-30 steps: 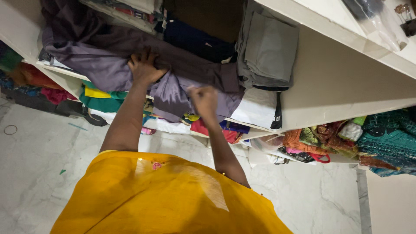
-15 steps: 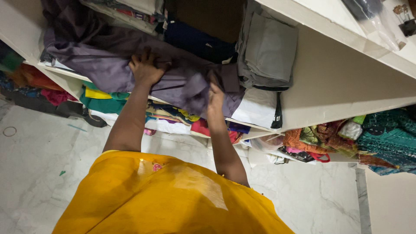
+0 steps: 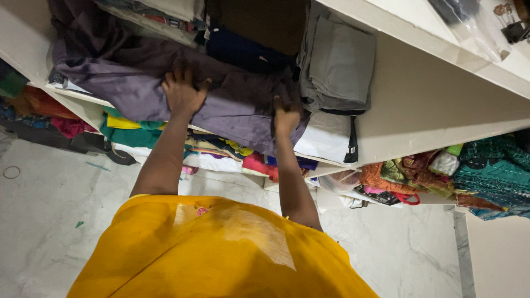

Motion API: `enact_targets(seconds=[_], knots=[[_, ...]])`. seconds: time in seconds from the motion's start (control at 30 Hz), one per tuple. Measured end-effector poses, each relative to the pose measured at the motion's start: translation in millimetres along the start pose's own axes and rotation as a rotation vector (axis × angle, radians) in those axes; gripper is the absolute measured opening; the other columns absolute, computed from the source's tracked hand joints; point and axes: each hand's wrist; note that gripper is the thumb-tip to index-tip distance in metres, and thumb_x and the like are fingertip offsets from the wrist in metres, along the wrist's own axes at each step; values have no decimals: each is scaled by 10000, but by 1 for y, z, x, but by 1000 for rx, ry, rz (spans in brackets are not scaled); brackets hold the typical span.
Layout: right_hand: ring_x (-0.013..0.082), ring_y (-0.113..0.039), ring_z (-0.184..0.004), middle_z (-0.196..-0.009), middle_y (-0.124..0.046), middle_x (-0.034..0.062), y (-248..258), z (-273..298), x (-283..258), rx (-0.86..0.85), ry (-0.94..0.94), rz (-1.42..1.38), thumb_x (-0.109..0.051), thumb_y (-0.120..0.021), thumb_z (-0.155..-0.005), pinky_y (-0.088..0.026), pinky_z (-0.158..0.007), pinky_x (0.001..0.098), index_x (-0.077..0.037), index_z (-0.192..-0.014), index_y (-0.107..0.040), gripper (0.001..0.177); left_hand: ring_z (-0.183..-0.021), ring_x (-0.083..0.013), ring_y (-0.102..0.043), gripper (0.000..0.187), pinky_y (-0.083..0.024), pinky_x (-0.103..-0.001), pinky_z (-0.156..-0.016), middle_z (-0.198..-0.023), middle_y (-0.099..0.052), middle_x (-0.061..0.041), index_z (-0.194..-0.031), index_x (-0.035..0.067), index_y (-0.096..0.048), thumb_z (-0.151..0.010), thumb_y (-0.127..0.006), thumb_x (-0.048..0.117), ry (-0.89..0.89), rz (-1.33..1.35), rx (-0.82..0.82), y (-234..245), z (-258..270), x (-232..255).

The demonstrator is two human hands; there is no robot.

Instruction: The person organizes clothes in a closet by moving folded garments between different shelves and arranging them.

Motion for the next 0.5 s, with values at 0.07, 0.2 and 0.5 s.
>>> enact_targets(seconds=[0.07, 0.2, 0.5], knots=[[402, -685, -936, -1004, -726, 214, 14, -1, -2, 140, 167, 37, -461, -861, -754, -524, -844, 459, 8, -1032, -724, 562, -1372, -481, -347, 771, -269, -592, -1116, -1649, -337, -210, -1528, 163, -530, -927, -601, 641, 6, 86, 43, -1, 2, 0], [449, -647, -1043, -1019, -676, 242, 35, 4, -15, 496, 462, 262, -420, -940, -637, -499, -853, 502, -31, -918, -684, 544, -1352, -493, -359, 776, -264, -616, -1100, -1586, -371, -247, -1519, 132, -526, -932, -630, 629, -31, 37, 71, -5, 2, -2], [453, -589, -1180, -1272, -658, 222, 58, 17, -37, 185, 242, 117, -42, -664, -668, -476, -1028, 512, -1, -1320, -554, 663, -1350, -450, -458, 688, -336, -597, -1094, -1579, -429, -260, -1513, 77, -525, -1003, -652, 521, -108, 234, 155, 4, -2, -16]])
Point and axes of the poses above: each hand's wrist, its own z-axis away from the middle knuckle, its own y-axis out of the back of the hand, x = y × z
